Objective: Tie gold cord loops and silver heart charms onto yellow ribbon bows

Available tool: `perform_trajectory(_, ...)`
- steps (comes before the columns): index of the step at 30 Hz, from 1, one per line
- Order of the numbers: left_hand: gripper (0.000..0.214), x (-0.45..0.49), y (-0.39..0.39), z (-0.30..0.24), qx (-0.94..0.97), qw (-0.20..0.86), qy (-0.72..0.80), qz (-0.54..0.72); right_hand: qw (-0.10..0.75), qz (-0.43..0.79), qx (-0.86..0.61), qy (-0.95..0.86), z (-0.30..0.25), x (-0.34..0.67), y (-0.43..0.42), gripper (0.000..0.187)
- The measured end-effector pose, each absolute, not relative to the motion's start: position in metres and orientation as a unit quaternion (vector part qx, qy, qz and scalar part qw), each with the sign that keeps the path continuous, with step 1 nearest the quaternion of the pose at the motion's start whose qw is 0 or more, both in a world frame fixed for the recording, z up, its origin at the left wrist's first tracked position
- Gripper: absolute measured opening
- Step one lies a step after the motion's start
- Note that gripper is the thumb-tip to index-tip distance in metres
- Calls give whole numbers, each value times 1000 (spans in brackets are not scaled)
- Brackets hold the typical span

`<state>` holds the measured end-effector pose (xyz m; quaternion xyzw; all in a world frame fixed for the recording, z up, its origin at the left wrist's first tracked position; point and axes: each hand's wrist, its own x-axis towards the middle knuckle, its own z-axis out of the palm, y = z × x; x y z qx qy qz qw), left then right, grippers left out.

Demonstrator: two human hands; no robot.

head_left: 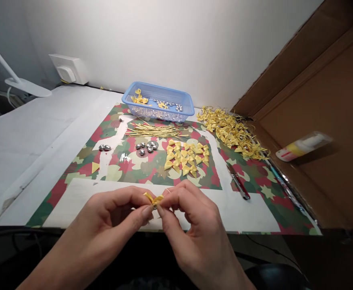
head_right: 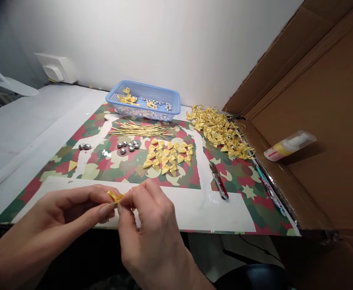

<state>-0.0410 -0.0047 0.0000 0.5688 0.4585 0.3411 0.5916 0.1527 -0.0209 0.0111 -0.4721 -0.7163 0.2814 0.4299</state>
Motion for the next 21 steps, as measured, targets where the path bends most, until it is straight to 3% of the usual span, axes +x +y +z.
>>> perform_trajectory(17, 23, -42, -1, 8, 561, 605, 456, 333, 430, 311, -467, -708, 17, 156, -18, 16)
perform_trajectory(21, 21, -43, 3, 4, 562, 604, 444, 349, 458, 315, -459, -693, 21, 166, -18, 25)
